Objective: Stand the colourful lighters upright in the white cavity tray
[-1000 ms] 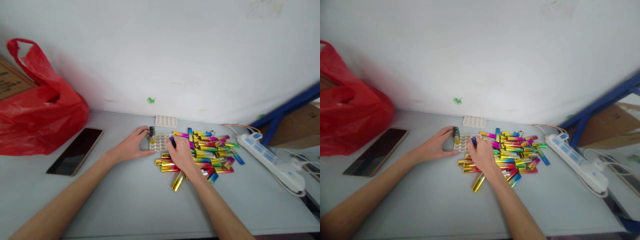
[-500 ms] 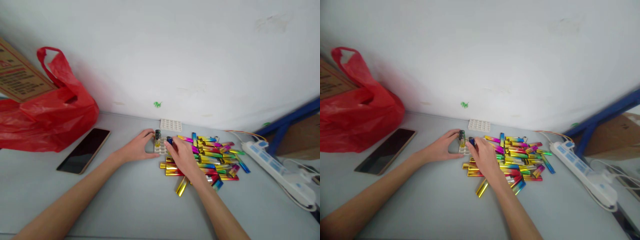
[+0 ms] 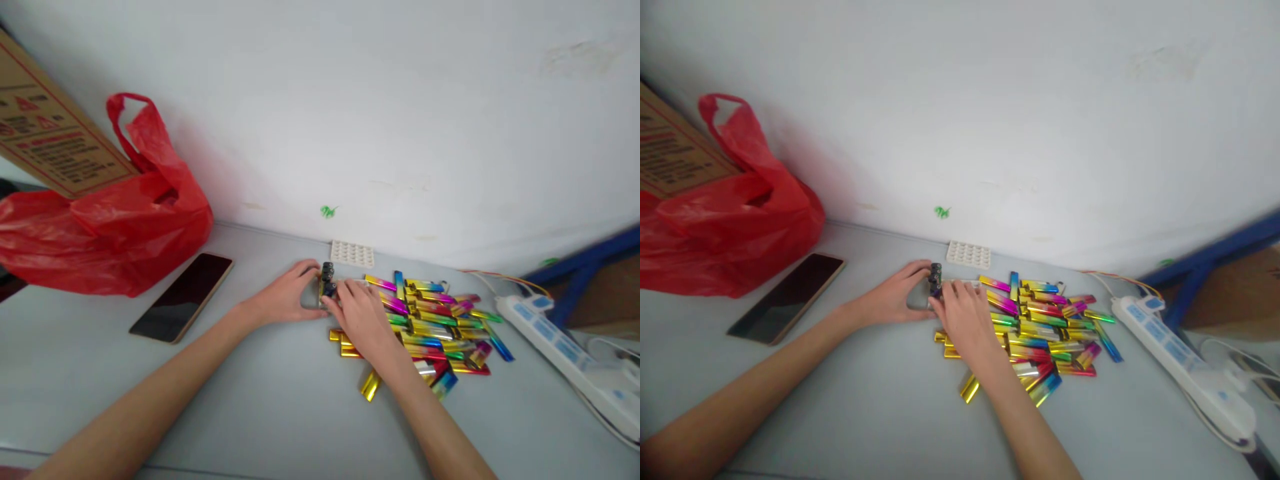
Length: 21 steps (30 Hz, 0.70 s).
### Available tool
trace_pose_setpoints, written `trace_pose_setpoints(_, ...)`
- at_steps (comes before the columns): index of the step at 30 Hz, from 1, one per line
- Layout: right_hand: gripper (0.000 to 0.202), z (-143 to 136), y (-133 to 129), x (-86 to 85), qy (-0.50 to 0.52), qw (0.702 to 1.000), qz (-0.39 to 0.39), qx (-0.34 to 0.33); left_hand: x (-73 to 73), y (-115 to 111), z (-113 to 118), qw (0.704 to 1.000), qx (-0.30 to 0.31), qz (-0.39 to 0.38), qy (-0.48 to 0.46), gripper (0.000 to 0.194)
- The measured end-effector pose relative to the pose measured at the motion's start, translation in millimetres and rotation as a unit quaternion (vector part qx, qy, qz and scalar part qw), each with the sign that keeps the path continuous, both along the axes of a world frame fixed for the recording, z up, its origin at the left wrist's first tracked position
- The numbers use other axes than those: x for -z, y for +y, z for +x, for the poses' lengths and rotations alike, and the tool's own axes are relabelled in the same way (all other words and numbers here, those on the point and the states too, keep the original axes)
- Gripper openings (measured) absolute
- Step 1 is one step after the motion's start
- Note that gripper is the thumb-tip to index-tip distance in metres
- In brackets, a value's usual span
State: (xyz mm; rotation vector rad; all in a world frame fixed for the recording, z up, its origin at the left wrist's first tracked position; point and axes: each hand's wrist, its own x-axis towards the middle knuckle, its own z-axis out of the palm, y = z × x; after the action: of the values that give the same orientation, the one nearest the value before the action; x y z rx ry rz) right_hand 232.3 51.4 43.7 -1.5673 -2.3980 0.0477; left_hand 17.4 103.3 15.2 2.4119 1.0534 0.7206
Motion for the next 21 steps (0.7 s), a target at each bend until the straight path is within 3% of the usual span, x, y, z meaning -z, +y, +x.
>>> trace_pose_setpoints(2,0.028,-1.7,-1.8,-1.8,-0.019,1.0,0.004,0.004,0.4,0.4,-0.5,1.0,0.001,0.003,-0.003,0.074)
trace_pose_setpoints(5,0.027,8.5,-3.2,-5.9,0.035,0.999,-0.018,-0.016,1.8,1.8,-1.0,1.0,0.0,0.007,-0.002,0.071)
trace_pose_setpoints(9,0.019,45.2,-2.2,-16.6,0.157,0.986,-0.04,-0.037,2.8,4.5,-1.1,1.0,-0.001,0.01,0.004,0.072)
trace_pose_setpoints(12,0.019,79.6,-8.5,-27.3,0.199,0.98,-0.018,-0.014,1.6,6.2,-1.2,1.0,0.002,0.013,0.012,0.07)
trace_pose_setpoints(16,0.019,118.7,-39.1,-36.7,0.216,0.975,0.03,0.047,-1.5,7.4,-1.1,0.999,0.0,0.012,0.029,0.068)
trace_pose_setpoints(21,0.015,147.8,-85.6,-33.8,0.21,0.974,0.018,0.084,-3.3,8.8,-0.8,0.999,-0.002,0.012,0.033,0.068)
